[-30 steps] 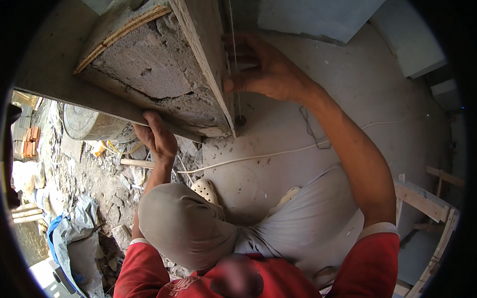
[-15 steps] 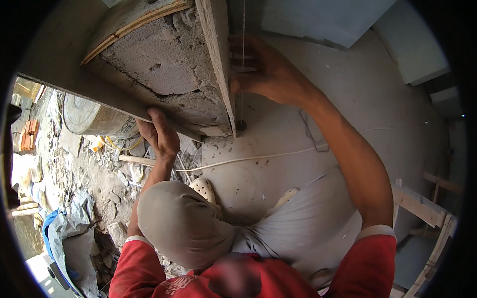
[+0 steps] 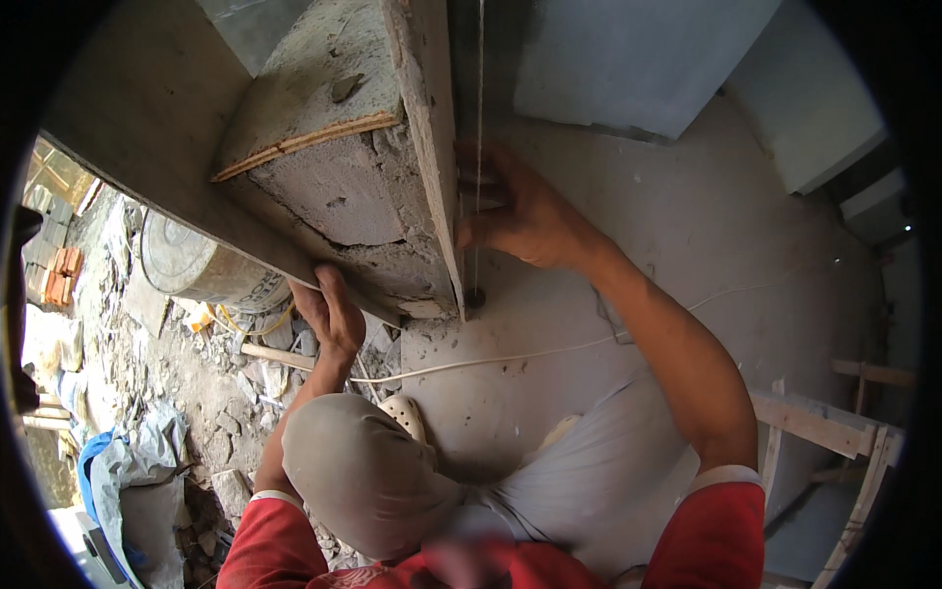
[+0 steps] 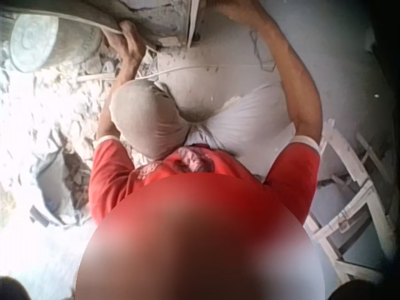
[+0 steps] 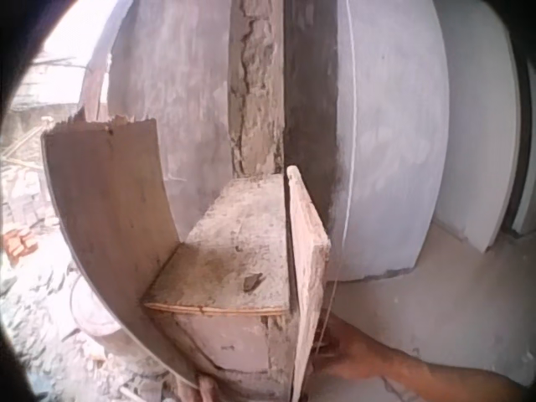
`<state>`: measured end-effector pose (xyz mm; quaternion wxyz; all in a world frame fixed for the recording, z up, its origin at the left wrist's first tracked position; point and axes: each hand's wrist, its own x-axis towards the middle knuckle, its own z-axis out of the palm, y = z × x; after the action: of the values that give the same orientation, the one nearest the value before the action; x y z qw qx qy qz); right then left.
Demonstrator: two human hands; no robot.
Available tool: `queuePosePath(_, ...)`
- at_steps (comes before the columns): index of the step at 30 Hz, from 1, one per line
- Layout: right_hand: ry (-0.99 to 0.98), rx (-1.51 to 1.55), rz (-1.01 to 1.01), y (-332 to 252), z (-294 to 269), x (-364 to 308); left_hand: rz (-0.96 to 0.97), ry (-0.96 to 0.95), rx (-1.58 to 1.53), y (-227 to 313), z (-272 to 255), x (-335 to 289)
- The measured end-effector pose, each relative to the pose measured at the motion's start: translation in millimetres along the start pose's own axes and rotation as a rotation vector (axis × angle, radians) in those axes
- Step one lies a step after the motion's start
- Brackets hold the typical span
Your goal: The person picks up a wooden plank and positions it against a concrete structure. They then sit on the floor and use a metal frame to secure the plank in place.
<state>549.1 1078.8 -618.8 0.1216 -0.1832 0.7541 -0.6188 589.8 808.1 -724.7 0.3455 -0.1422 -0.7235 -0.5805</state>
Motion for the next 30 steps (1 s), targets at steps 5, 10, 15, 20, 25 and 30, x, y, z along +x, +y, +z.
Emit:
queuePosePath(5,-0.036,-0.064,-0.053,-7.1,0.5,1.5,0.067,0.051,0.060,-7.8,1.0,3.1)
queuePosePath(10,-0.019,-0.047,0.018,-15.8,1.3,-1.1,0.057,0.075,0.073,-8.6,2.1,1.0)
queuePosePath(15,-0.007,-0.059,0.024,-15.2,1.4,-0.3,0.025,0.067,0.090,-9.7,0.5,0.0)
queuePosePath(20,-0.015,-0.049,0.015,-11.9,0.6,0.1,-0.049,-0.035,-0.031,-7.5,-1.9,-2.7)
queuePosePath(25,-0.034,-0.028,-0.018,-9.2,1.3,0.9,-0.028,-0.069,0.033,-4.9,-4.4,0.5)
queuePosePath(30,-0.035,0.013,0.012,-6.9,0.6,1.1,-0.004,-0.104,0.030,1.0,-10.6,4.0)
